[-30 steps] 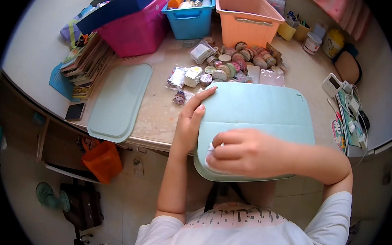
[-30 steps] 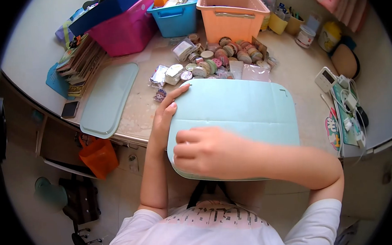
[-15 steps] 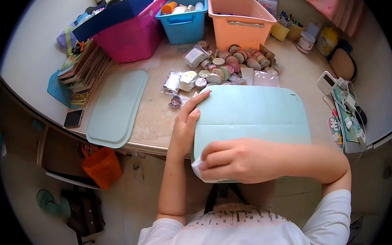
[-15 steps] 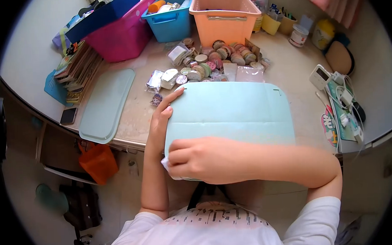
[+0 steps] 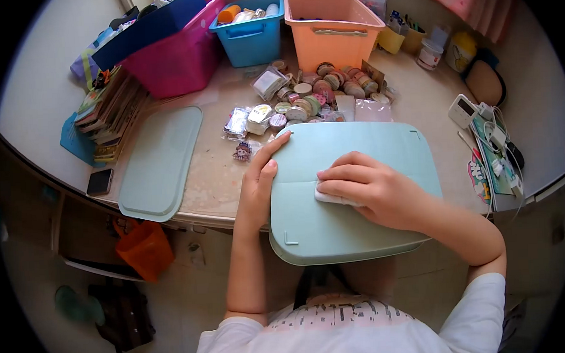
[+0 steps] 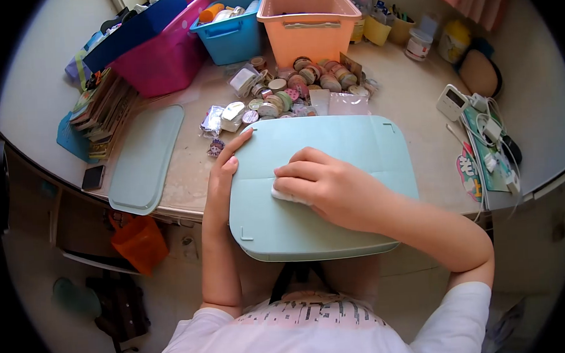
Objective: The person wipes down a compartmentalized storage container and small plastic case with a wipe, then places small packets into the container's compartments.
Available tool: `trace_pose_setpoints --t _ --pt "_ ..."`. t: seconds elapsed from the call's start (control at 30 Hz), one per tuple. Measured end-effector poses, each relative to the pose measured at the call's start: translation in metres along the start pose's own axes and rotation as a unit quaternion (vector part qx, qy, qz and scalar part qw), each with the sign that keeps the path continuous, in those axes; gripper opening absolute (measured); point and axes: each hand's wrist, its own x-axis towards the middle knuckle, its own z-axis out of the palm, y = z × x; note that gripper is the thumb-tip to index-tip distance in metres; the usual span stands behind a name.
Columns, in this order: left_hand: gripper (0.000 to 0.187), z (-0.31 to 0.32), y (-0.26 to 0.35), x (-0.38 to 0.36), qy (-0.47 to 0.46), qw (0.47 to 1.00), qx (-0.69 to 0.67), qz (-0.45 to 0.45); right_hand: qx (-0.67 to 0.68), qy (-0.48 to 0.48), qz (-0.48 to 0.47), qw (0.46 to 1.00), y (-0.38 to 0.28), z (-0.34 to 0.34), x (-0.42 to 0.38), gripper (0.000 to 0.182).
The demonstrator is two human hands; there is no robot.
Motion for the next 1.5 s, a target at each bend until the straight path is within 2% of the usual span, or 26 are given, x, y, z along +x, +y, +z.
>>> trace_pose_setpoints --t 0.1,0.17,0.23,0.3,0.37,0.43,0.5,0.6,0.7,0.73,0.77,0.83,0.93,0.97,1.03,1.07,1.1,1.17,1.23,1.3,1.37,1.43,1.5 --pt "0.051 -0.001 0.001 0.001 -0.002 1.000 0.000 0.003 -0.057 0.008 -0.053 0.997 -0.014 0.003 0.002 0.031" --pt "0.051 -0.001 0.000 0.001 -0.002 1.000 0.004 0.008 0.031 -0.040 -0.106 0.993 -0.022 0.000 0.002 0.031" --pt "0.051 0.000 0.001 0.001 -0.002 1.000 0.000 0.011 0.038 -0.031 -0.109 0.993 -0.006 -0.001 0.010 0.030" --pt "0.051 0.000 0.003 0.000 -0.003 1.000 -0.003 0.001 -0.050 -0.003 -0.012 0.999 0.014 0.002 0.016 0.025" --pt "0.051 -0.001 0.004 0.002 -0.008 1.000 -0.004 -0.005 -0.036 -0.008 -0.007 0.999 0.010 0.002 0.019 0.024" --pt "0.051 0.000 0.002 0.001 -0.007 1.000 -0.010 0.000 0.033 -0.010 -0.038 0.999 0.000 0.005 0.019 0.023" --pt "0.051 0.000 0.004 0.001 -0.003 1.000 0.002 0.001 0.022 -0.019 -0.027 0.999 0.002 0.002 0.021 0.022" --pt "0.051 0.000 0.001 0.001 -0.002 1.000 0.008 0.000 -0.049 -0.047 0.052 0.996 0.015 -0.009 0.015 0.019" --pt "0.051 0.000 0.000 0.001 -0.003 1.000 -0.004 0.000 -0.017 -0.072 0.036 0.997 0.003 -0.021 0.003 0.017" --pt "0.051 0.000 0.000 0.002 -0.003 1.000 -0.009 0.000 0.038 -0.065 0.000 0.997 -0.011 -0.017 0.002 0.016" --pt "0.051 0.000 0.000 0.002 0.000 1.000 -0.010 0.002 0.065 -0.105 -0.027 0.992 -0.027 -0.021 0.002 0.016" --pt "0.051 0.000 0.002 0.001 -0.002 1.000 -0.005 0.005 0.069 -0.124 -0.026 0.989 -0.033 -0.020 0.003 0.017" --pt "0.051 0.001 0.001 0.000 0.005 1.000 0.010 0.005 -0.038 -0.018 0.054 0.998 0.009 -0.010 0.011 0.018" --pt "0.051 0.002 -0.001 0.000 0.005 1.000 0.007 0.003 -0.037 -0.021 0.056 0.998 0.006 -0.007 0.008 0.018" --pt "0.051 0.000 -0.002 0.001 -0.002 1.000 -0.006 0.006 -0.005 -0.040 -0.015 0.999 -0.011 -0.005 0.012 0.019" --pt "0.051 -0.001 -0.002 0.001 -0.001 1.000 -0.005 0.006 0.041 -0.082 -0.077 0.993 -0.024 -0.007 0.011 0.019" --pt "0.051 -0.001 -0.001 0.001 -0.001 1.000 -0.004 0.006 0.068 -0.105 -0.089 0.988 -0.033 -0.006 0.012 0.017" --pt "0.050 0.000 -0.001 0.001 -0.002 1.000 -0.003 0.006 0.106 -0.072 -0.009 0.992 -0.018 -0.003 0.010 0.017" --pt "0.050 0.001 0.000 0.000 0.002 1.000 -0.010 -0.001 -0.016 -0.015 0.052 0.998 0.007 0.000 0.011 0.017" --pt "0.050 0.001 -0.001 0.000 -0.004 1.000 -0.013 0.001 -0.012 0.006 0.046 0.999 0.001 -0.005 0.009 0.017" --pt "0.051 0.000 0.000 0.002 -0.005 1.000 -0.017 0.004 0.067 -0.109 0.007 0.992 -0.029 -0.017 0.001 0.019" --pt "0.051 0.001 0.001 0.001 -0.003 1.000 -0.014 -0.001 0.103 -0.106 -0.026 0.989 -0.033 -0.014 -0.006 0.020" --pt "0.051 0.001 -0.001 0.000 -0.001 1.000 -0.018 -0.004 0.128 -0.047 0.021 0.990 -0.012 -0.016 -0.010 0.023"
